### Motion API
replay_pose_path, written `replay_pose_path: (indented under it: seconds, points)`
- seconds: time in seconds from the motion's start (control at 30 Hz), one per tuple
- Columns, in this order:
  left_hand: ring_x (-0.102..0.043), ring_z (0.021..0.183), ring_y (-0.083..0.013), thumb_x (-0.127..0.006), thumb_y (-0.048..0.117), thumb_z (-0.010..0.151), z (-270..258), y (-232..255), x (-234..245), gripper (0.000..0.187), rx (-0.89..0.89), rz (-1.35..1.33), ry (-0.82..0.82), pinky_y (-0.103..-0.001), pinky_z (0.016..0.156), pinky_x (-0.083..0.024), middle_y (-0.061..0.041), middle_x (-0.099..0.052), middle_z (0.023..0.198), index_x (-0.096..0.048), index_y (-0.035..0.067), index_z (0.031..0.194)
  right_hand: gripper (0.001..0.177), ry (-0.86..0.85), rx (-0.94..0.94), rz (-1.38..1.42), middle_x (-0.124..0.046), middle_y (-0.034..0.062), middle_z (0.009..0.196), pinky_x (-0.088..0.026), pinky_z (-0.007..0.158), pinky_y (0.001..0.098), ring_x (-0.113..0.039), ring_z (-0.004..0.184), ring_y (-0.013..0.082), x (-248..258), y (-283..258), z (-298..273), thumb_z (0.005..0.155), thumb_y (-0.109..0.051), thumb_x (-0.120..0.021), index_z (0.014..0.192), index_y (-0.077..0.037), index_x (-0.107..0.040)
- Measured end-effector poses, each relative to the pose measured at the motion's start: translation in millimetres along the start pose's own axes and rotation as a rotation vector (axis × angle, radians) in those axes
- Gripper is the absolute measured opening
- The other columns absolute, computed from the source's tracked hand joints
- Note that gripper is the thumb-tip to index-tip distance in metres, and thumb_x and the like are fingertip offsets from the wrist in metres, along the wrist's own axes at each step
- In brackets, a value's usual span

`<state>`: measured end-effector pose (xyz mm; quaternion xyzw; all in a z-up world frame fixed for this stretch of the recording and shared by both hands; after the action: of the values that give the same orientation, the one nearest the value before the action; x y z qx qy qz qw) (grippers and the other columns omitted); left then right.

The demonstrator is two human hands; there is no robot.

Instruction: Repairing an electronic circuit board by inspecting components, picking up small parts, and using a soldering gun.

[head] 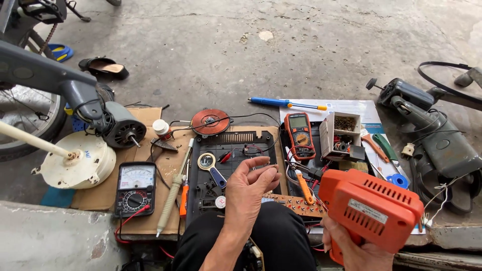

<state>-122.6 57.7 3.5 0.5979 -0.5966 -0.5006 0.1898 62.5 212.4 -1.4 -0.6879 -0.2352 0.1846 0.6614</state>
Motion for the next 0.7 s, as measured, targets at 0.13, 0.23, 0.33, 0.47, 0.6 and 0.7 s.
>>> replay_pose_path:
  seconds: [0.13, 0.23, 0.33, 0.47, 0.6, 0.7]
  points:
    - [-0.087, 0.095, -0.0175, -0.078, 0.013, 0.097, -2, -1, 3, 0.032, -0.073, 0.076, 0.004, -0.033, 0.095, -0.075, -0.012, -0.092, 0.104, -0.076, 0.004, 0.128, 0.020, 0.077, -0.119, -0.108, -0.076, 0.0302, 0.076, -0.059, 0.052, 0.0505, -0.063, 0.054, 0.0382, -4, -12, -13, 0.097, 0.000, -0.079, 0.113, 0.010, -0.081]
    - [-0.087, 0.097, -0.0196, -0.078, 0.014, 0.099, 0, -1, 3, 0.025, -0.098, 0.030, -0.041, -0.032, 0.096, -0.074, -0.014, -0.091, 0.103, -0.079, 0.001, 0.121, 0.037, 0.049, 0.032, -0.062, -0.082, 0.0337, 0.095, -0.060, 0.051, 0.0477, -0.064, 0.051, 0.0361, -7, -15, -13, 0.097, 0.003, -0.071, 0.133, 0.006, -0.067]
    - [-0.086, 0.099, -0.0255, -0.076, 0.011, 0.101, 1, -2, 1, 0.026, -0.026, -0.107, -0.073, -0.032, 0.092, -0.071, -0.020, -0.087, 0.109, -0.078, -0.003, 0.122, 0.074, 0.111, -0.056, 0.015, -0.075, 0.0369, 0.101, -0.057, 0.059, 0.0543, -0.060, 0.059, 0.0417, -7, -19, -15, 0.094, 0.008, -0.068, 0.164, -0.008, -0.053]
    - [-0.085, 0.099, -0.0304, -0.074, 0.009, 0.102, 2, -5, 3, 0.027, 0.015, -0.168, -0.067, -0.034, 0.091, -0.071, -0.025, -0.086, 0.109, -0.076, -0.006, 0.125, 0.034, 0.095, -0.175, -0.049, -0.080, 0.0362, 0.091, -0.059, 0.055, 0.0543, -0.064, 0.059, 0.0426, -8, -9, -19, 0.096, 0.004, -0.075, 0.129, 0.010, -0.077]
    - [-0.079, 0.088, -0.0219, -0.080, 0.014, 0.099, 5, -8, 6, 0.028, -0.003, -0.153, -0.060, -0.032, 0.091, -0.070, -0.015, -0.083, 0.099, -0.081, -0.003, 0.121, 0.040, 0.092, -0.139, -0.026, -0.082, 0.0362, 0.104, -0.059, 0.052, 0.0526, -0.065, 0.062, 0.0421, -14, -8, -21, 0.096, 0.007, -0.072, 0.137, 0.008, -0.071]
    - [-0.074, 0.083, -0.0177, -0.083, 0.016, 0.098, 11, -13, 11, 0.025, -0.011, -0.098, -0.010, -0.031, 0.089, -0.070, -0.009, -0.078, 0.092, -0.087, 0.000, 0.116, 0.050, 0.102, -0.150, -0.074, -0.076, 0.0341, 0.095, -0.063, 0.061, 0.0556, -0.068, 0.064, 0.0428, -13, -3, -19, 0.096, 0.005, -0.074, 0.145, -0.001, -0.067]
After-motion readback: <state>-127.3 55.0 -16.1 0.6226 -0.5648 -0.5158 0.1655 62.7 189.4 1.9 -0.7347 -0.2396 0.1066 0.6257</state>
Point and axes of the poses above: each hand's wrist, its own z-axis towards the middle knuckle, its own x-axis out of the back of the hand, y = z × x, the point moved 6 cm from there along z, towards the middle knuckle
